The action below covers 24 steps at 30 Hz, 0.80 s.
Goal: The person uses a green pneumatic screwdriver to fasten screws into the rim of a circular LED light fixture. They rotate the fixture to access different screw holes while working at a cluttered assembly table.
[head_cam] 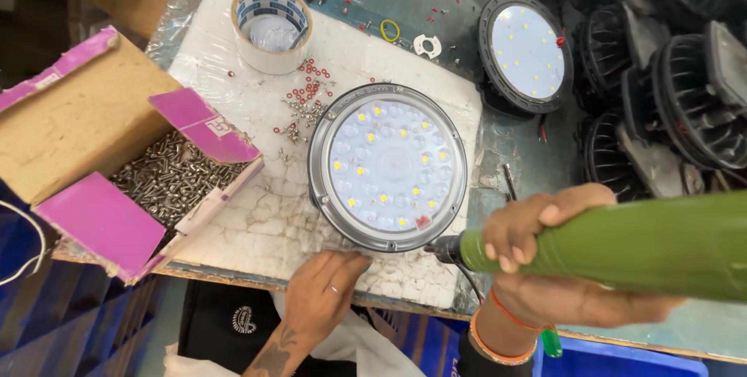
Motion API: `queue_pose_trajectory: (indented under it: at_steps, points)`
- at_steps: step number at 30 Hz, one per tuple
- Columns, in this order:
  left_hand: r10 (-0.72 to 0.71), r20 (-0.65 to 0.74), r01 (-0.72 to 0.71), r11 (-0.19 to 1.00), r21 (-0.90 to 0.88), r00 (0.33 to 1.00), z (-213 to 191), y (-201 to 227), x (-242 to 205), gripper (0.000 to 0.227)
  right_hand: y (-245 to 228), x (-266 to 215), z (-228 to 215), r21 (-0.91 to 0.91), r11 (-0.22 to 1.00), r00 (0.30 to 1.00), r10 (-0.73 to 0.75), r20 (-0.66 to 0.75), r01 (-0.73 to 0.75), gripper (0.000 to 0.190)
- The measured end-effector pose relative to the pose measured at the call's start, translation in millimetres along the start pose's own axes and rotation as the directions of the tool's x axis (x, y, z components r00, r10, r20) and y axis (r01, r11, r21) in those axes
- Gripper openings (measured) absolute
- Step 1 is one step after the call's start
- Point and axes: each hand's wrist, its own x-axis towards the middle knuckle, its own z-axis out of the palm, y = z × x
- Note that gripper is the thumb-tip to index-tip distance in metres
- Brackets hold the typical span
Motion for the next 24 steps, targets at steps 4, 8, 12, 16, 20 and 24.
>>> queue_pose_trajectory:
  at_steps: [4, 8, 12, 16, 20, 24]
  points:
    - [-0.125, -0.1, 0.114, 0.988, -0.108, 0.987, -10.2, 8.4, 7.4, 0.053, -11.9, 4.3, -18.2, -0.026, 1.0, 1.0, -0.003, 0.011, 0.003, 0.107]
    - [-0.11, -0.122, 0.108, 0.994, -0.027, 0.986, -12.2, 16.9, 21.5, 0.05, -18.6, 2.0, -26.2, -0.024, 1.0, 1.0, -0.003, 0.023, 0.004, 0.107]
    - [0.148, -0.012, -0.145, 0.979, 0.141, 0.989, -2.1, 16.2, 34.9, 0.047, -18.6, -2.5, -31.3, -0.058, 0.998, 0.999, 0.0, 0.033, 0.002, 0.107]
    - [0.203, 0.068, -0.213, 0.955, 0.208, 0.977, -2.2, 18.6, 37.8, 0.05, -15.2, -0.2, -35.5, -0.05, 0.999, 0.998, 0.018, 0.053, -0.016, 0.106]
    - [0.12, 0.083, -0.132, 0.978, 0.163, 0.989, -3.1, 28.4, 45.1, 0.047, -9.5, 1.4, -29.7, -0.006, 0.999, 0.996, 0.036, 0.085, -0.035, 0.103]
    - [-0.071, 0.111, 0.085, 0.988, -0.13, 0.991, -17.5, 39.8, 46.1, 0.053, -0.3, -0.3, -13.9, 0.032, 0.998, 0.999, 0.045, 0.026, -0.045, 0.102]
